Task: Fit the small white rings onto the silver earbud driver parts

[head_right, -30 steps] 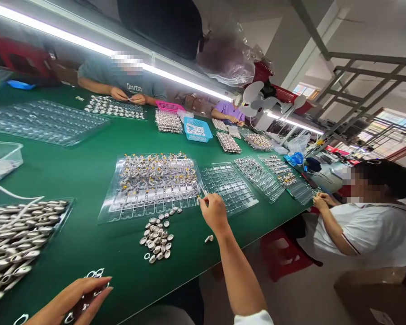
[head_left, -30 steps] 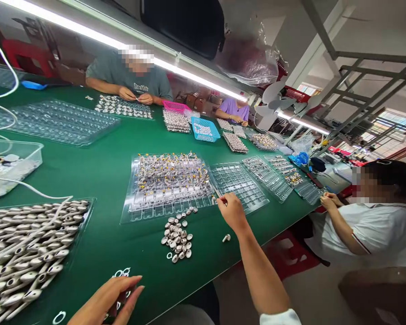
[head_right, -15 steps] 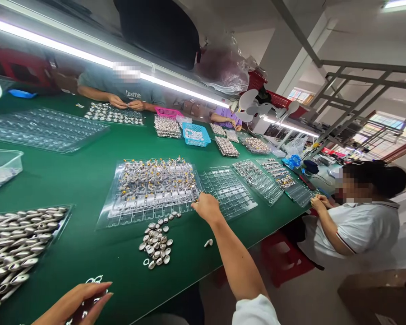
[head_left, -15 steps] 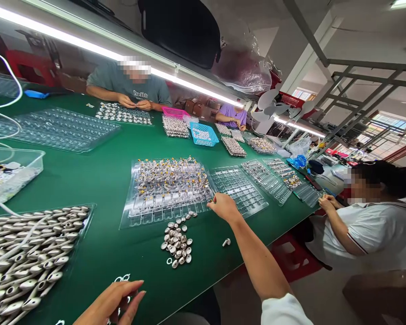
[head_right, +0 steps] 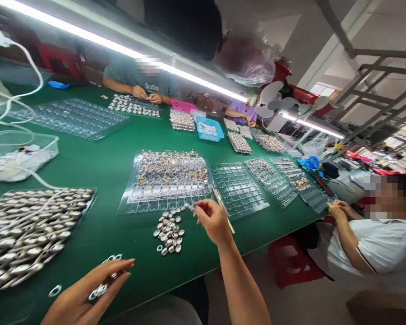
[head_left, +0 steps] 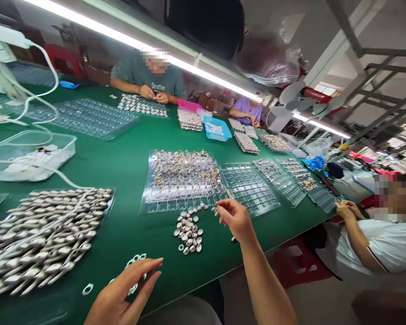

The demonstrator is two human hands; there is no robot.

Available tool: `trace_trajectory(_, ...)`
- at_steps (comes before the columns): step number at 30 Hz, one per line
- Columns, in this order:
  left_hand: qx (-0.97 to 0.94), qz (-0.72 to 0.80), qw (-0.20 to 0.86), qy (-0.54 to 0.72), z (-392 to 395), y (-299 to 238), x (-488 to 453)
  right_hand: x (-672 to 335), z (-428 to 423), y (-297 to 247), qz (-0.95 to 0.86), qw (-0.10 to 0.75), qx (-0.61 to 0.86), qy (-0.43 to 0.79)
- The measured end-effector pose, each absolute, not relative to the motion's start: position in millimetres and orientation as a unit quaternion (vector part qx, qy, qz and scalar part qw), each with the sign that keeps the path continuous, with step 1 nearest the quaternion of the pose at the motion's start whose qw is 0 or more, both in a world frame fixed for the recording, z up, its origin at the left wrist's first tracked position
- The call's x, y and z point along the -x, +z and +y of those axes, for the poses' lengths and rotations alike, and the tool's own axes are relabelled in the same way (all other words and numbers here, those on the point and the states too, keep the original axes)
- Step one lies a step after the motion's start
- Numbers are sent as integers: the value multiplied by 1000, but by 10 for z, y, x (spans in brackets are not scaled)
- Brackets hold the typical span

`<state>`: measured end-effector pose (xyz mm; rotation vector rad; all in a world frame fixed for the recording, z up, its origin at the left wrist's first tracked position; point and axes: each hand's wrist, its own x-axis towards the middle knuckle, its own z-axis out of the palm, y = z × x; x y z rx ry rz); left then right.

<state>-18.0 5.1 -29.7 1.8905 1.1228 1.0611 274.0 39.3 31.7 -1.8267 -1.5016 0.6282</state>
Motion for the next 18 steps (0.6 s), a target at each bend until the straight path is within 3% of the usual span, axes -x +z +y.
trace_trajectory(2,-713,414,407,392,40,-174,126,-2480,103,206,-498,479,602,400)
trace_trajectory(5,-664,388,537,347,29,-33,45,-2094,-266,17,-401,558,498,530)
trace_trajectory(9,-595,343,650,326,9,-12,10,-1772,-481,-170,-350,586,440,584)
trace_trajectory(18,-421,369,758,336,-17,-46,-27,-1719,-512,-257,-379,590,429,570)
